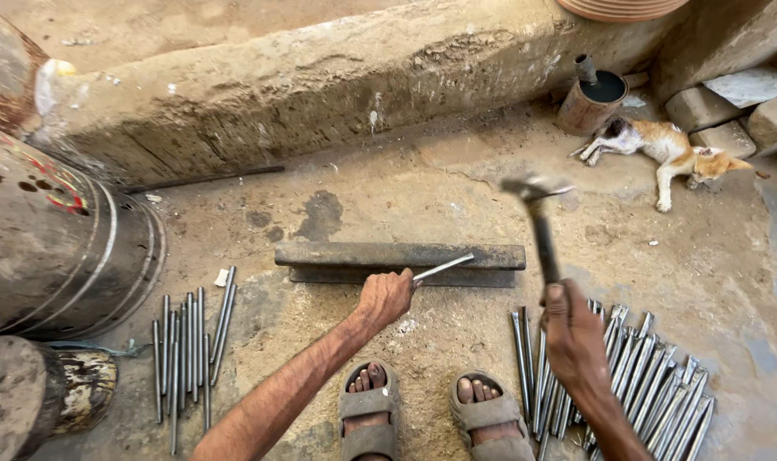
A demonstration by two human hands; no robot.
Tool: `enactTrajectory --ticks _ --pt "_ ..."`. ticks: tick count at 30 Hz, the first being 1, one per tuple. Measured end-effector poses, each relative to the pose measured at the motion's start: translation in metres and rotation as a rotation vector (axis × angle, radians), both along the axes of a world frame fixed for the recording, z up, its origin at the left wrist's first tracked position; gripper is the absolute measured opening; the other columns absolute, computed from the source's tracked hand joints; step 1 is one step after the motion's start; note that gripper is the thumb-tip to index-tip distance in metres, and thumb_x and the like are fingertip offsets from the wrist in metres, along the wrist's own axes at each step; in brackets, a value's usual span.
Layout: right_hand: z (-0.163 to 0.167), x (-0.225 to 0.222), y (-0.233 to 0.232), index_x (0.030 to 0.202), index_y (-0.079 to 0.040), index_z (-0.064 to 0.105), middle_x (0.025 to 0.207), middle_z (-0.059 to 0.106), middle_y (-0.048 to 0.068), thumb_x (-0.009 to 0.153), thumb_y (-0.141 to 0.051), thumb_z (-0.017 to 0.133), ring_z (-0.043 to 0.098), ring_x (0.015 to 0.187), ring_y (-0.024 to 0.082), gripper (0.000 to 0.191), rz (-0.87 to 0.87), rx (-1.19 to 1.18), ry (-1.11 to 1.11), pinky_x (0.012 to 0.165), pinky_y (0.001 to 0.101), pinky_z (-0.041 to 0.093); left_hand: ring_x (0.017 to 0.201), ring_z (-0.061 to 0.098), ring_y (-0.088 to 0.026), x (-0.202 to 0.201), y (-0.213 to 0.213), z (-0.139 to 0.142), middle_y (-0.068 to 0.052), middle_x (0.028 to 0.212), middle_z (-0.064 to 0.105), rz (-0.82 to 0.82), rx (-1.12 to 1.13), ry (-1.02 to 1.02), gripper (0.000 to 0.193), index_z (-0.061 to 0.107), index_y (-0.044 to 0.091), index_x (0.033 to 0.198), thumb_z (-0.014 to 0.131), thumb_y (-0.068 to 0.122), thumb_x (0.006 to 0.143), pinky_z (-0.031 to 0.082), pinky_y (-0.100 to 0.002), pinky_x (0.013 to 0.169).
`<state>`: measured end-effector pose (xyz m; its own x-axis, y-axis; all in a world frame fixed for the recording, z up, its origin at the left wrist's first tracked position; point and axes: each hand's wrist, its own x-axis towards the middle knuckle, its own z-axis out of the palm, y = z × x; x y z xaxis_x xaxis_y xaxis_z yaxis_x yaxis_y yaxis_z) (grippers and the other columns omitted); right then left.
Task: The person sits on the ground and repeatedly hammers metal rods on a wooden block to shape their ends. They pick up rods from a pile, strike them with a hammer, and place the finished pieces aside.
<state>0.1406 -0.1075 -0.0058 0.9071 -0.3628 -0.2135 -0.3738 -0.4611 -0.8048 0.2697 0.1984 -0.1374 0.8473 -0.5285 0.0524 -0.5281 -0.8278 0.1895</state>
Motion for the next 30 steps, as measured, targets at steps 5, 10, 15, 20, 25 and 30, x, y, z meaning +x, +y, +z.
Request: enactTrajectory --ticks 5,10,15,20,25,30 --pt "-0.025 -0.023 0.011 0.113 -0.005 0.053 0.064 0.053 0.003 0.112 -0.047 0.032 0.047 0.044 0.012 0.047 -0.026 -0.014 -0.461 0.032 0.0293 0.039 0.043 0.048 -0.016 -0.004 0.006 -0.032 -0.003 0.054 0.051 -0.012 0.06 -0.06 0.032 0.057 0.006 0.085 0.051 0.026 0.109 0.042 -0.039 0.038" --pt "-0.077 -0.008 0.035 0.139 -0.007 0.05 0.06 0.064 0.013 0.111 -0.039 0.032 0.061 0.044 0.022 0.047 0.17 -0.34 0.235 0.037 0.0401 0.05 0.044 0.044 -0.016 -0.009 0.014 -0.025 -0.003 0.055 0.051 0.043 -0.001 0.009 0.033 0.057 0.009 0.083 0.05 0.032 0.105 0.039 -0.04 0.042" --pt "-0.04 0.014 0.01 0.114 -0.003 0.056 0.062 0.058 0.012 0.113 -0.041 0.033 0.053 0.045 0.021 0.044 0.099 -0.193 0.006 0.038 0.0438 0.046 0.052 0.048 -0.02 -0.011 0.023 -0.013 -0.003 0.06 0.05 -0.087 -0.1 -0.586 0.032 0.054 0.011 0.083 0.05 0.026 0.11 0.041 -0.04 0.05" --pt "-0.05 0.002 0.036 0.116 -0.002 0.054 0.063 0.053 0.009 0.112 -0.041 0.032 0.044 0.04 0.015 0.045 -0.02 -0.102 -0.407 0.034 0.0401 0.039 0.043 0.054 -0.021 0.005 0.018 -0.023 -0.006 0.055 0.057 0.062 0.033 0.125 0.035 0.059 0.005 0.084 0.056 0.032 0.106 0.044 -0.04 0.039" --pt "-0.096 0.0 0.065 0.127 -0.008 0.057 0.075 0.064 0.016 0.114 -0.04 0.037 0.053 0.049 0.024 0.04 0.159 -0.469 -0.037 0.045 0.0456 0.051 0.049 0.06 -0.023 0.0 0.022 -0.024 -0.009 0.059 0.062 0.078 0.054 0.05 0.026 0.061 0.007 0.083 0.059 0.028 0.099 0.047 -0.041 0.044" --pt "-0.071 0.007 0.029 0.116 -0.002 0.058 0.076 0.063 0.019 0.115 -0.04 0.034 0.061 0.064 0.029 0.045 0.093 -0.269 0.08 0.057 0.0541 0.054 0.056 0.067 -0.026 -0.015 0.029 -0.019 -0.01 0.064 0.066 0.05 0.011 -0.145 0.026 0.061 0.009 0.081 0.059 0.027 0.099 0.051 -0.042 0.05"
